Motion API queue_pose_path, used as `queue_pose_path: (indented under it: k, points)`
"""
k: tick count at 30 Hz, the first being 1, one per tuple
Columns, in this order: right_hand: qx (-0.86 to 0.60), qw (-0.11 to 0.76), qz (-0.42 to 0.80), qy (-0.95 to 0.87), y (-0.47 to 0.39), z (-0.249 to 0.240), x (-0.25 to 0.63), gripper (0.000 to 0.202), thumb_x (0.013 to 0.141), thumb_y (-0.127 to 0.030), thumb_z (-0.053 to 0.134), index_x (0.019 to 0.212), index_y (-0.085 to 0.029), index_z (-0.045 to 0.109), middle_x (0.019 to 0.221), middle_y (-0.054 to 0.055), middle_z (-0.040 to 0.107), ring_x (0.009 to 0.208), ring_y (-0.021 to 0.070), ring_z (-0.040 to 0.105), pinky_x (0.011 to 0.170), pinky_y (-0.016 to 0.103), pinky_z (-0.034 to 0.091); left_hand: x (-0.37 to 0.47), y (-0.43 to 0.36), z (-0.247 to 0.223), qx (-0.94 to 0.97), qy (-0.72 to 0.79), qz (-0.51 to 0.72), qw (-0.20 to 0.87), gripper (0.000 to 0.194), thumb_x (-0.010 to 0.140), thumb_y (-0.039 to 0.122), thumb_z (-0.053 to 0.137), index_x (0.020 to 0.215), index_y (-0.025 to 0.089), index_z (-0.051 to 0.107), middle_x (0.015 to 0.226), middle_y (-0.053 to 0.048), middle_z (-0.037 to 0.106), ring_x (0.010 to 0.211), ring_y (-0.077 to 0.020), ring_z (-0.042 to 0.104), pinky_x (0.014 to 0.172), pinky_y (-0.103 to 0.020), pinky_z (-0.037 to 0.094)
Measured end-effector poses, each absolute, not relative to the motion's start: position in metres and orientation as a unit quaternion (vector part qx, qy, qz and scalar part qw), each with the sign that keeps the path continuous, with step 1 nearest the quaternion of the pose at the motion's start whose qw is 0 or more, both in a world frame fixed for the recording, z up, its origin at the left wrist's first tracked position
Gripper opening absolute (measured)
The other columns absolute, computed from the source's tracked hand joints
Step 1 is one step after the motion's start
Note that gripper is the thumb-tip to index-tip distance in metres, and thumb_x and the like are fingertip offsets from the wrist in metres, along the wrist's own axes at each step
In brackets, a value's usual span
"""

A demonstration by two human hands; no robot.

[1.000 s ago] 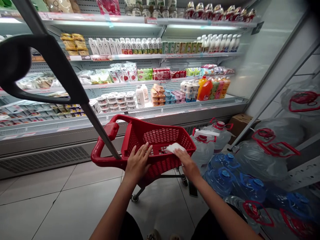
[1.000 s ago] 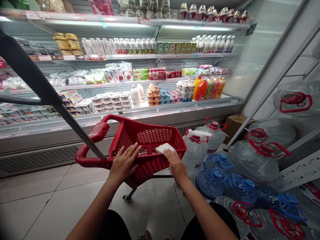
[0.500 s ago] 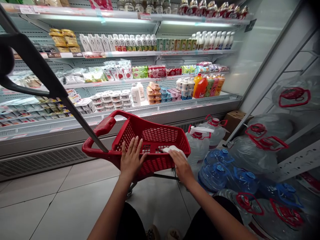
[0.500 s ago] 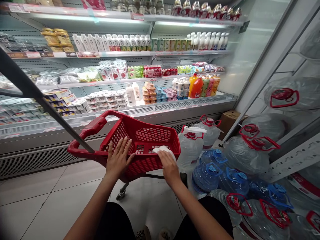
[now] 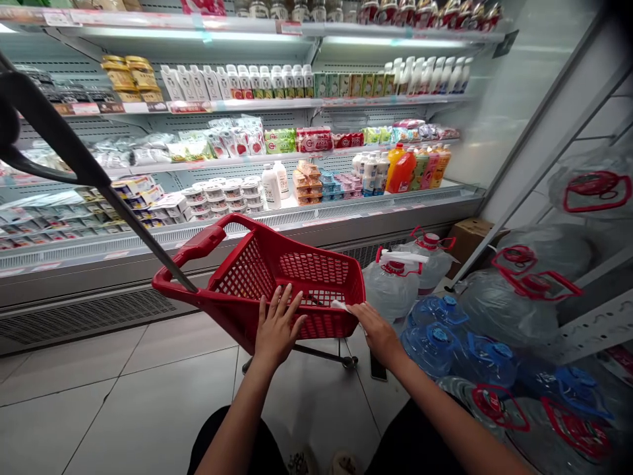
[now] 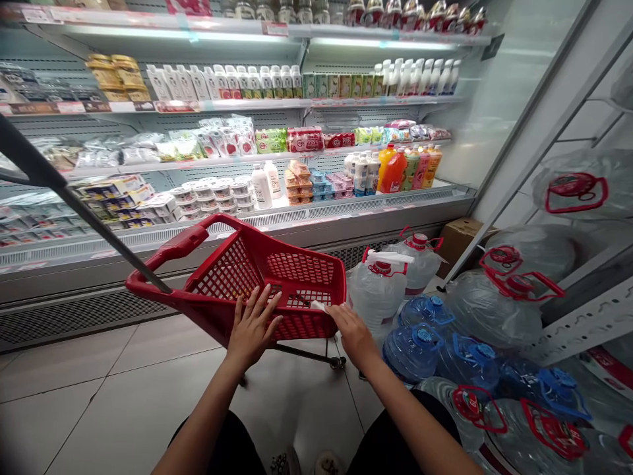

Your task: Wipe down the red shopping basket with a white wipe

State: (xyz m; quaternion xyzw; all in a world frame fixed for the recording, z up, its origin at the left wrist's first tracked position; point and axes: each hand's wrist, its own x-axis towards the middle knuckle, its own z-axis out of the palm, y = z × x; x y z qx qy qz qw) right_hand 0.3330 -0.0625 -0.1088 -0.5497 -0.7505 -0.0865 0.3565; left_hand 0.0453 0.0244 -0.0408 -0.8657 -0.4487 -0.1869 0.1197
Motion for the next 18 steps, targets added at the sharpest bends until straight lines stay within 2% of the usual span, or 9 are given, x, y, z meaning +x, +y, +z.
queue_pose_path:
  k: [4, 6, 11, 14, 18]
  points:
    - [-0.547, 0.348, -0.084, -0.757, -0.079, -0.110, 0.323, 0.102, 0.071, 0.012, 0.033, 0.166, -0.027, 0.033, 0.147, 0.005, 0.065, 0.141, 0.0234, 0.057, 0.122, 0.054, 0.047, 0.044, 0.030, -0.042, -0.846, -0.480, -0.201, 0.116, 0.060, 0.107, 0.055, 0.039, 0.164, 0.036, 0.034, 0.174, -0.002, 0.025, 0.161, -0.0283, 0.025, 0.132, -0.059, 0.007]
    - [-0.526, 0.347, -0.081, -0.772, -0.089, -0.106, 0.312, 0.100, 0.074, 0.012, 0.031, 0.167, -0.026, 0.028, 0.149, 0.006, 0.063, 0.142, 0.0224, 0.056, 0.122, 0.053, 0.047, 0.041, 0.033, -0.043, -0.832, -0.502, -0.204, 0.118, 0.062, 0.106, 0.057, 0.039, 0.162, 0.030, 0.039, 0.174, -0.006, 0.024, 0.161, -0.0305, 0.025, 0.131, -0.061, 0.010]
    - [-0.415, 0.334, -0.045, -0.845, -0.108, -0.093, 0.292, 0.080, 0.094, 0.008, 0.029, 0.167, -0.023, 0.025, 0.152, 0.008, 0.060, 0.144, 0.0178, 0.053, 0.121, 0.045, 0.048, 0.044, 0.030, -0.047, -0.795, -0.554, -0.221, 0.113, 0.077, 0.102, 0.066, 0.042, 0.157, 0.013, 0.048, 0.172, -0.020, 0.027, 0.160, -0.0380, 0.024, 0.129, -0.061, 0.021]
    - [-0.369, 0.320, -0.027, -0.872, -0.113, -0.089, 0.283, 0.066, 0.104, -0.001, 0.036, 0.166, -0.020, 0.027, 0.152, 0.010, 0.061, 0.144, 0.0173, 0.053, 0.121, 0.043, 0.047, 0.058, 0.014, -0.054, -0.815, -0.527, -0.220, 0.099, 0.074, 0.103, 0.065, 0.041, 0.159, 0.015, 0.046, 0.171, -0.019, 0.030, 0.159, -0.0358, 0.027, 0.128, -0.058, 0.026]
    - [-0.336, 0.301, -0.023, -0.892, -0.114, -0.092, 0.292, 0.059, 0.108, -0.007, 0.041, 0.165, -0.021, 0.032, 0.153, 0.010, 0.060, 0.145, 0.0171, 0.052, 0.122, 0.042, 0.046, 0.068, -0.009, -0.060, -0.844, -0.488, -0.206, 0.089, 0.068, 0.106, 0.059, 0.037, 0.165, 0.026, 0.033, 0.172, -0.010, 0.031, 0.159, -0.0307, 0.028, 0.128, -0.055, 0.029]
